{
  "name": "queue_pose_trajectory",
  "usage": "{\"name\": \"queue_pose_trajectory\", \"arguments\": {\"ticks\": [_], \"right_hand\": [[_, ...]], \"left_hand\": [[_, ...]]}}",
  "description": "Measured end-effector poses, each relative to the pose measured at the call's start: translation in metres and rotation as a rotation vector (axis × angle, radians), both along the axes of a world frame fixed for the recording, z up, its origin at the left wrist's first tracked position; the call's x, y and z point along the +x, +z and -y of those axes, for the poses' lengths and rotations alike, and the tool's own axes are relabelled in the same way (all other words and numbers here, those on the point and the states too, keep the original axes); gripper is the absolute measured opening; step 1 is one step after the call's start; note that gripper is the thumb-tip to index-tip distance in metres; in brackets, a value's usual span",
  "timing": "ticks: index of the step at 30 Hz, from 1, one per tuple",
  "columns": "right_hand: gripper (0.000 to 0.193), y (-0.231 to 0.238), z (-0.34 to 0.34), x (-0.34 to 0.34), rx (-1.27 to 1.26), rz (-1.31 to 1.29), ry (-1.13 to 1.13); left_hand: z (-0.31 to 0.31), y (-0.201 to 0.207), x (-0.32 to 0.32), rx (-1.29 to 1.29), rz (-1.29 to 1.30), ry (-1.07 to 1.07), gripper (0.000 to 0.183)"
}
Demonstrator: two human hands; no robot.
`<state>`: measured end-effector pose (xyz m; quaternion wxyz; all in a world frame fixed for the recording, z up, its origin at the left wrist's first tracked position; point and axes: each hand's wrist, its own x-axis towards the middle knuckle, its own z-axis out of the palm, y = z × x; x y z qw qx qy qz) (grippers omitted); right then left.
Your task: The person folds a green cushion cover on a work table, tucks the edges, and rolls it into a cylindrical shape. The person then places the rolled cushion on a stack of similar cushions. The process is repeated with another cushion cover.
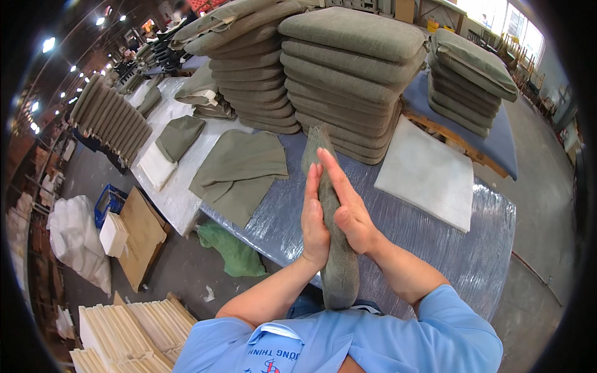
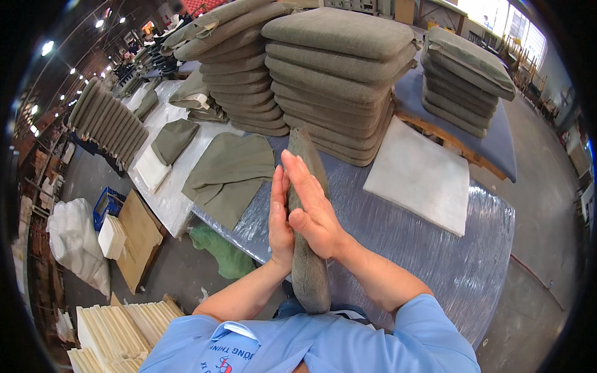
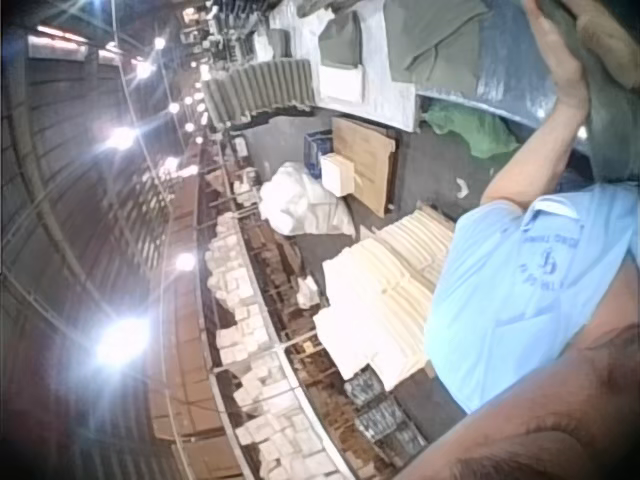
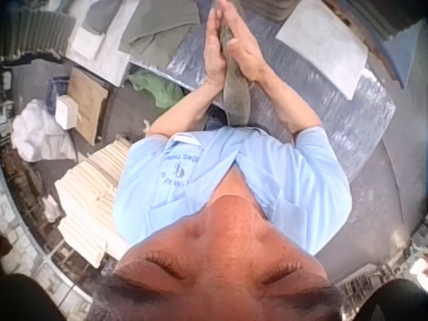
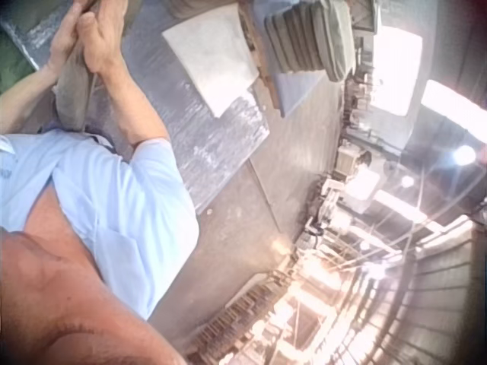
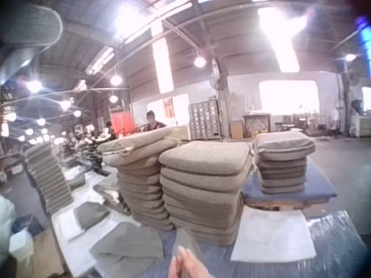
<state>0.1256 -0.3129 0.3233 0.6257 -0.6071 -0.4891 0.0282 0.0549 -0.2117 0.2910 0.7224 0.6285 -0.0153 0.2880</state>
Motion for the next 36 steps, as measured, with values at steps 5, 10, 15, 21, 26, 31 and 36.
{"name": "queue_pose_trajectory", "arguments": {"ticks": [5,10,15,21,26,31,36], "right_hand": [[0.103,-0.001,0.004,-0.006,0.019,-0.009,0.006],[0.105,-0.015,0.026,-0.037,0.094,-0.142,0.006],[0.104,-0.011,0.028,-0.043,0.044,-0.107,-0.013],[0.107,-0.017,0.031,-0.034,0.078,-0.171,0.004],[0.117,-0.019,0.007,0.010,0.097,-0.489,0.000],[0.114,-0.052,-0.011,0.048,0.095,-0.314,-0.009],[0.120,-0.042,-0.015,0.052,0.069,-0.337,0.021]], "left_hand": [[-0.005,0.023,-0.017,-0.074,-0.097,0.072,0.068],[-0.006,0.023,-0.045,-0.038,-0.181,-0.145,0.077],[0.015,0.009,-0.043,-0.026,-0.066,-0.134,0.080],[0.013,0.008,-0.035,-0.048,-0.079,-0.047,0.076],[-0.042,0.004,0.018,-0.165,-0.316,-0.002,0.076],[-0.044,0.016,0.072,-0.130,-0.338,-0.036,0.077],[-0.040,-0.006,0.078,0.077,-0.301,0.049,0.075]]}}
